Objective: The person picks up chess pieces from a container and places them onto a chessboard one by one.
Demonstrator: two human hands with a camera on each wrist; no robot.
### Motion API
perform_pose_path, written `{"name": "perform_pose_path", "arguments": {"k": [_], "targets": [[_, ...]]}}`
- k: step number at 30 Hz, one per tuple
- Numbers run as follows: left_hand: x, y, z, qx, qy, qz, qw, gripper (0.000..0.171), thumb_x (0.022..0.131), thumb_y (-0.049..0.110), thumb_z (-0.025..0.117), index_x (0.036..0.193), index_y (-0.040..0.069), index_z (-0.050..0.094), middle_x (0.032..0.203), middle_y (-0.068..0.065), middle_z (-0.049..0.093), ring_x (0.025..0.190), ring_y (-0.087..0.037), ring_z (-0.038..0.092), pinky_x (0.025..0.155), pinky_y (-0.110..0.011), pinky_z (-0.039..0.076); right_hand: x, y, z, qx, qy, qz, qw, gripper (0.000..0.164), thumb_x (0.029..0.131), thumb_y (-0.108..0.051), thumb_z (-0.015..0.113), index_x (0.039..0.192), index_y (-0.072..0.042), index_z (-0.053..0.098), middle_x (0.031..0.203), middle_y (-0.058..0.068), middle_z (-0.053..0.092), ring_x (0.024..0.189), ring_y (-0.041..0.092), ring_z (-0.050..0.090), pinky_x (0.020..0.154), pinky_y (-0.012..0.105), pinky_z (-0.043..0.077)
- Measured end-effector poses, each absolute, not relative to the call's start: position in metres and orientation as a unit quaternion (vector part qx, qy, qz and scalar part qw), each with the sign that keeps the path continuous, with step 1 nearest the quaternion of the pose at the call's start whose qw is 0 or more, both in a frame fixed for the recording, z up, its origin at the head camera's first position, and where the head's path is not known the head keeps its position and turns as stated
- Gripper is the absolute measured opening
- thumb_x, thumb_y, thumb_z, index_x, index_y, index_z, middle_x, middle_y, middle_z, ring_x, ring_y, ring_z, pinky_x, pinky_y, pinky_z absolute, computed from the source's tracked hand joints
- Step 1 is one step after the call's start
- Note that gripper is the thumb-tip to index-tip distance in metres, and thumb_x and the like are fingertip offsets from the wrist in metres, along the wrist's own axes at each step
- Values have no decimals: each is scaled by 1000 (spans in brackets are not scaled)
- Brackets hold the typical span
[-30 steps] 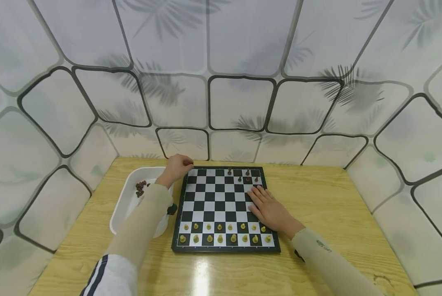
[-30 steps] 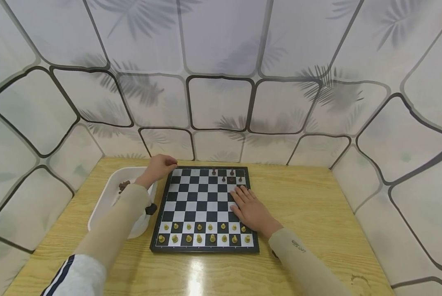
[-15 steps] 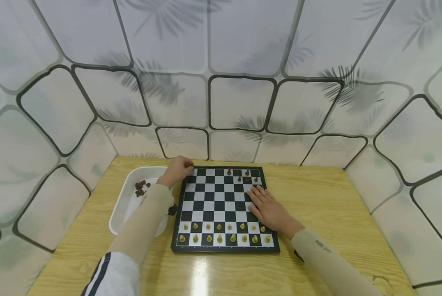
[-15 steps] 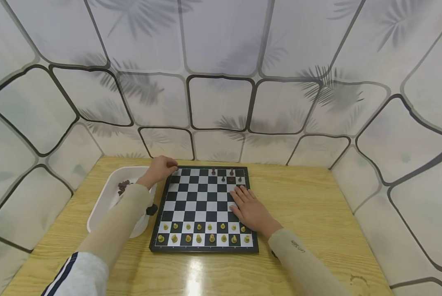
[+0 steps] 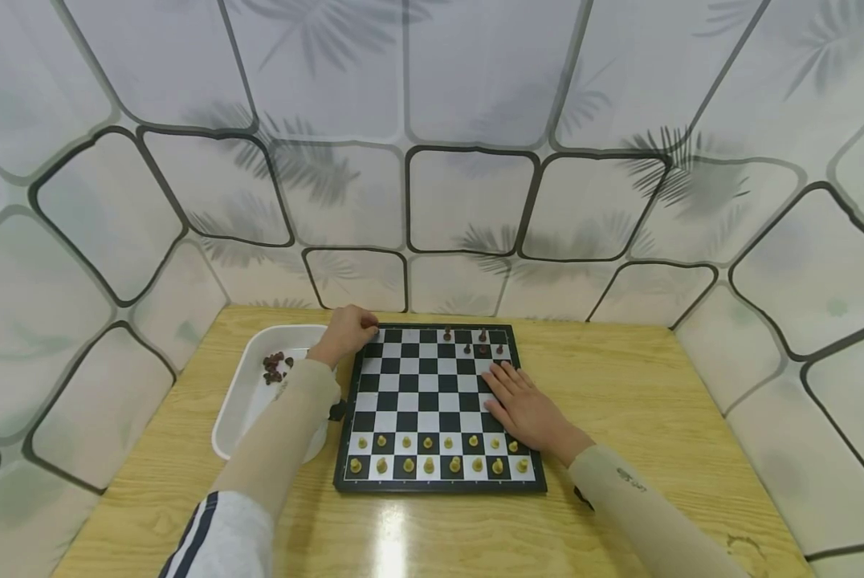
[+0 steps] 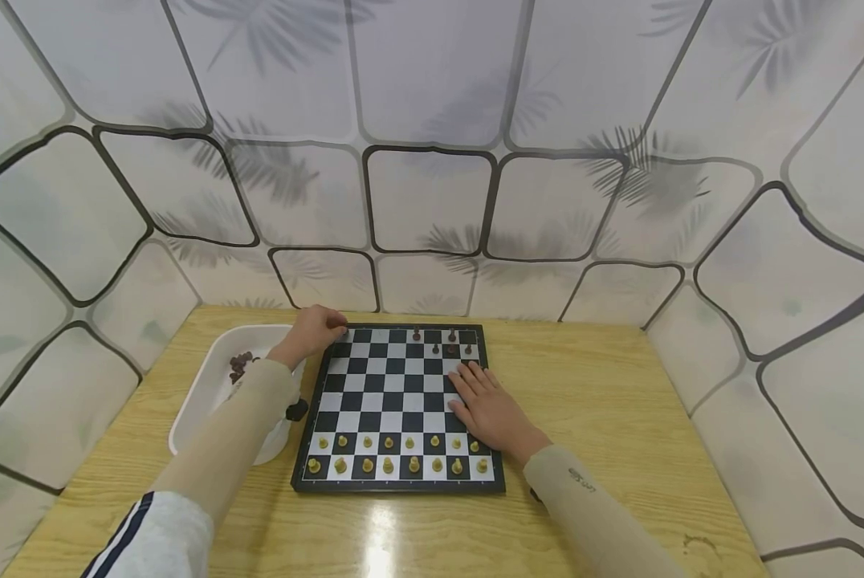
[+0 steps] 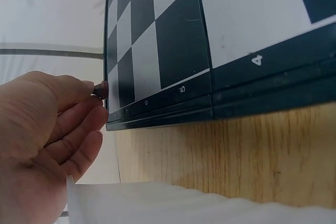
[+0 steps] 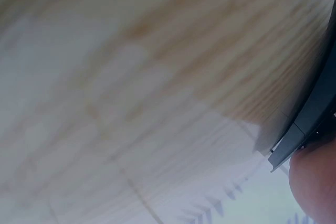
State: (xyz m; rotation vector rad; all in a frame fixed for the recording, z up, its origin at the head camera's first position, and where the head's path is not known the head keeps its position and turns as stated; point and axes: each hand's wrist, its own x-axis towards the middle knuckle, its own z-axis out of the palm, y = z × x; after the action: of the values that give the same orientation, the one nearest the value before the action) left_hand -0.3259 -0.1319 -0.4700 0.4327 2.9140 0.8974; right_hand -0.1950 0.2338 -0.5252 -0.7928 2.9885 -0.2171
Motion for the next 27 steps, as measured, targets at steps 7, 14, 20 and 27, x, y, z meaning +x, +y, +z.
{"name": "perform_pose_path", "arguments": {"k": [7, 14, 20, 27], "targets": [[-326, -131, -470, 149, 947, 284, 25, 24, 101, 10, 66, 118, -5, 76, 116, -21, 78, 110, -36, 72, 97, -49, 59, -194, 232, -522, -255, 964, -71, 23, 64, 113, -42, 41, 164, -4, 34, 172, 19, 30, 162, 39, 23, 131, 55, 22], [-327, -132, -471, 151, 947, 283, 24, 25, 100, 10, 67, 117, -5, 76, 114, -21, 78, 109, -36, 73, 97, -48, 59, -194, 232, -522, -254, 964, -78, 22, 64, 113, -41, 42, 163, -3, 35, 172, 19, 30, 162, 40, 23, 131, 56, 22], [-328, -132, -471, 158, 947, 279, 21, 24, 100, 9, 67, 116, -6, 77, 114, -21, 78, 109, -37, 74, 98, -49, 59, -195, 232, -523, -255, 964, -77, 21, 64, 113, -42, 42, 164, -3, 34, 171, 19, 31, 161, 40, 23, 131, 56, 22], [-324, -132, -469, 156, 948, 275, 28, 24, 100, 9, 66, 116, -6, 77, 115, -21, 78, 110, -37, 73, 98, -49, 59, -194, 232, -524, -255, 964, -78, 19, 64, 113, -41, 43, 163, -3, 35, 171, 19, 31, 161, 40, 23, 131, 57, 22]]}}
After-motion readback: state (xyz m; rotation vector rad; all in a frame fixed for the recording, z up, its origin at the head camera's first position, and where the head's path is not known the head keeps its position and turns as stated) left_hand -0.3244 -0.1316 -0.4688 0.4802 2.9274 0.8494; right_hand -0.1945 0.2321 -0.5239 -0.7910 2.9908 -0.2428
